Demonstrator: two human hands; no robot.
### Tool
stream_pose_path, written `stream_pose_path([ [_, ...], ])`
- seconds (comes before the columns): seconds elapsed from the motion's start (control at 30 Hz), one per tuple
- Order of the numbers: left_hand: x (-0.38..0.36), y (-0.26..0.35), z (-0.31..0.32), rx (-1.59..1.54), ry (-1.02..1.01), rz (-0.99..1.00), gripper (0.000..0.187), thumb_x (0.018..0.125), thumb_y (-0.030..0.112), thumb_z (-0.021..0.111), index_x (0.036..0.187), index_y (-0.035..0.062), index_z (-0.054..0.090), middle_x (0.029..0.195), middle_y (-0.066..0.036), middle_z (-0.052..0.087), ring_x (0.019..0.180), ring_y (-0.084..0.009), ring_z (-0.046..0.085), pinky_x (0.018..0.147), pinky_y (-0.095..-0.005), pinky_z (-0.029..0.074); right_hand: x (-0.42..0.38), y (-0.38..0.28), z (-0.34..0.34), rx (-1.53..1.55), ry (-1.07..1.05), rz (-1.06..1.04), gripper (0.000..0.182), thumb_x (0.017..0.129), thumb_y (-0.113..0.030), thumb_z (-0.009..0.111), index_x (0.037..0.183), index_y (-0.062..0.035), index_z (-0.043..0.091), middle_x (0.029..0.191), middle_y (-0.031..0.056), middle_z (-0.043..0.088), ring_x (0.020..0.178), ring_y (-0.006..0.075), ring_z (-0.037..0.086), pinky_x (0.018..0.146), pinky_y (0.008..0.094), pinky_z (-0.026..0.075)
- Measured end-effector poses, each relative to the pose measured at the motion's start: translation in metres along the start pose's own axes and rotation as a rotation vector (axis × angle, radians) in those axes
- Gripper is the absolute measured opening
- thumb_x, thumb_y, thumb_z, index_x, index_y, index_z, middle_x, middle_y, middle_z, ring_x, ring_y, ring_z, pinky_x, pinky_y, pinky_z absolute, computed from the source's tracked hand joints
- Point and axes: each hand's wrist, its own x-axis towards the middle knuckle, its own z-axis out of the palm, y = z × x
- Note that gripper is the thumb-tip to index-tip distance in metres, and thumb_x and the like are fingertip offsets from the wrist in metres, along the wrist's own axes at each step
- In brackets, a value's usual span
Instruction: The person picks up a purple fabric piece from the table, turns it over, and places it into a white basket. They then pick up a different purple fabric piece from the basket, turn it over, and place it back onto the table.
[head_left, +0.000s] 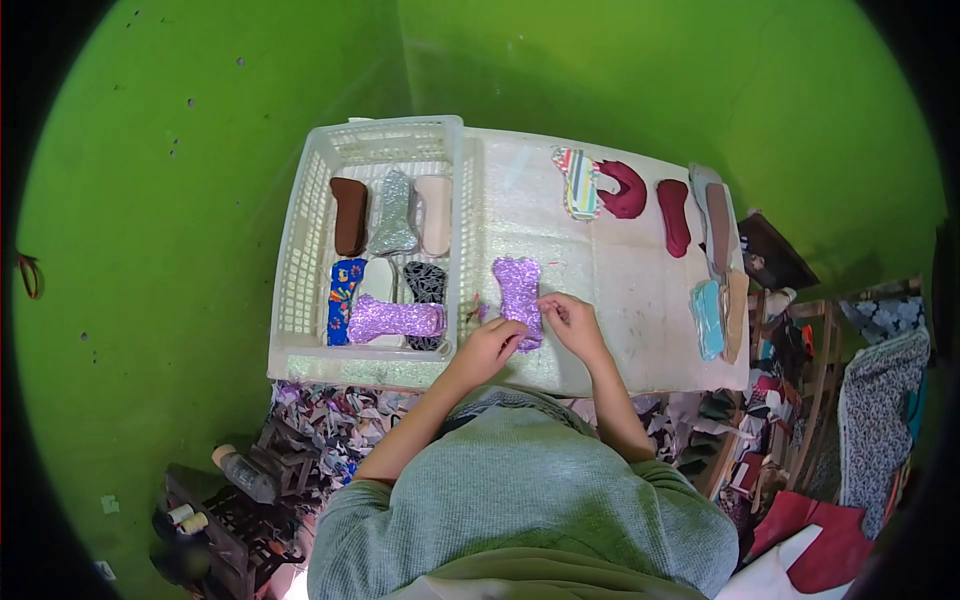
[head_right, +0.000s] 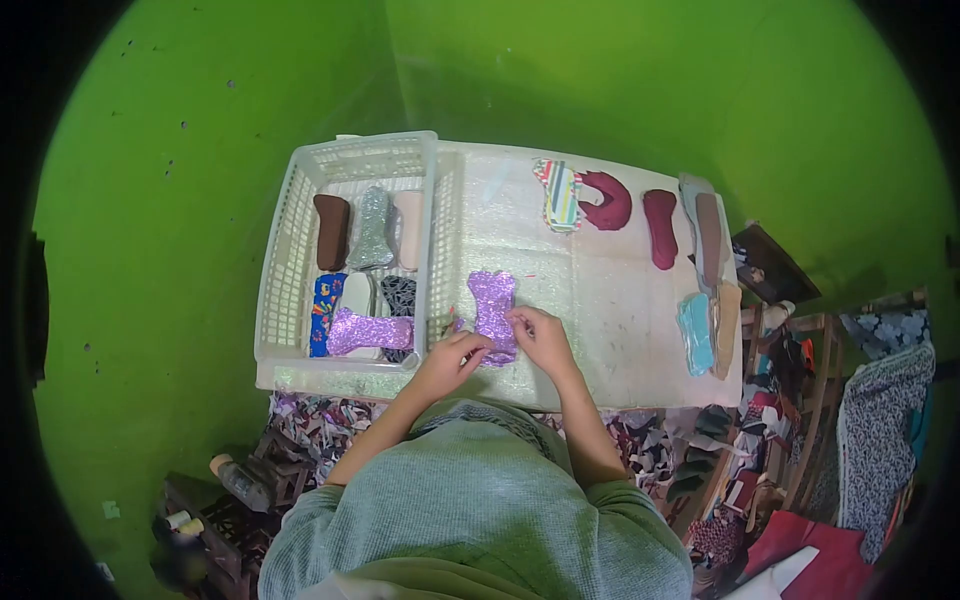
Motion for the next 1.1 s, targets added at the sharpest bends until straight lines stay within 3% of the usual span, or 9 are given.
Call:
stream_pose_path([
  [0.17,-0.003,-0.044,0.030,0.085,-0.109,-0.031,0.027,0.073,0.003,0.062,0.100,0.0051,0.058,0.093,-0.011,0.060,0.085,-0.0268,0.058,0.076,-0.0348,0.045,-0.020,0.006,-0.009,-0.027,-0.023,0.047,0.016,0.081,-0.007,0.054,0.095,-0.0049,0.062,0.077,0.0128,0.063,0.067,0.0187,0.061,0.064,0.0278,0.048],
  [0.27,-0.004,-0.055,0.039,0.401,-0.058,0.081,0.044,0.061,0.006,0.067,0.104,0.0088,0.058,0.107,-0.009,0.057,0.101,-0.0262,0.052,0.084,-0.0348,0.043,-0.025,0.009,-0.010,-0.034,-0.063,0.048,0.016,0.081,-0.010,0.054,0.095,-0.0052,0.062,0.079,0.0127,0.063,0.068,0.0203,0.061,0.066,0.0288,0.048],
  [0.4,-0.003,-0.068,0.048,0.400,-0.089,0.076,0.038,0.067,0.007,0.064,0.105,0.0070,0.058,0.107,-0.010,0.058,0.102,-0.0283,0.052,0.089,-0.0377,0.040,-0.030,0.015,-0.016,-0.039,-0.088,0.062,0.016,0.082,-0.011,0.054,0.095,-0.0052,0.062,0.080,0.0126,0.064,0.069,0.0209,0.061,0.066,0.0293,0.048],
  [0.7,-0.001,-0.079,0.055,0.388,-0.095,0.055,0.017,0.074,0.012,0.059,0.090,0.0069,0.064,0.093,-0.010,0.062,0.089,-0.0258,0.057,0.081,-0.0348,0.044,-0.038,0.038,-0.021,-0.038,-0.108,0.035,0.016,0.081,-0.010,0.054,0.094,-0.0055,0.063,0.081,0.0133,0.063,0.070,0.0203,0.061,0.066,0.0291,0.048],
  [0.8,0.000,-0.072,0.057,0.395,-0.021,0.045,0.012,0.077,0.012,0.058,0.086,0.0064,0.063,0.088,-0.009,0.062,0.084,-0.0258,0.057,0.076,-0.0360,0.044,-0.036,0.047,-0.017,-0.001,-0.227,0.166,0.018,0.084,-0.014,0.052,0.093,-0.0031,0.063,0.080,0.0123,0.064,0.071,0.0180,0.061,0.066,0.0282,0.048],
  [0.87,0.001,-0.065,0.059,0.447,0.072,0.050,0.011,0.077,0.013,0.059,0.085,0.0065,0.062,0.084,-0.008,0.061,0.082,-0.0255,0.057,0.072,-0.0366,0.044,-0.032,0.055,-0.007,0.297,-0.374,0.487,0.024,0.087,-0.021,0.050,0.096,-0.0026,0.062,0.082,0.0113,0.064,0.075,0.0169,0.061,0.069,0.0273,0.048],
  [0.9,0.001,-0.058,0.058,0.450,0.074,0.047,0.011,0.077,0.013,0.059,0.085,0.0065,0.062,0.084,-0.008,0.061,0.082,-0.0255,0.057,0.072,-0.0366,0.044,-0.030,0.053,-0.003,0.298,-0.378,0.485,0.024,0.087,-0.021,0.050,0.096,-0.0026,0.062,0.082,0.0113,0.064,0.075,0.0169,0.061,0.069,0.0273,0.048],
  [0.97,0.001,-0.046,0.058,0.462,0.115,0.058,0.013,0.075,0.011,0.060,0.087,0.0058,0.061,0.085,-0.009,0.061,0.080,-0.0273,0.057,0.071,-0.0376,0.044,-0.026,0.046,0.005,0.676,-0.393,0.778,0.039,0.091,-0.034,0.045,0.109,-0.0003,0.055,0.089,0.0117,0.063,0.082,0.0168,0.060,0.076,0.0274,0.049],
  [1.1,-0.001,-0.042,0.060,0.451,0.080,0.120,0.014,0.075,0.012,0.062,0.088,0.0075,0.062,0.087,-0.007,0.061,0.081,-0.0257,0.057,0.070,-0.0372,0.044,-0.020,0.050,0.023,0.952,-0.325,0.882,0.032,0.090,-0.024,0.048,0.117,-0.0057,0.048,0.099,0.0119,0.060,0.087,0.0190,0.059,0.077,0.0290,0.049],
])
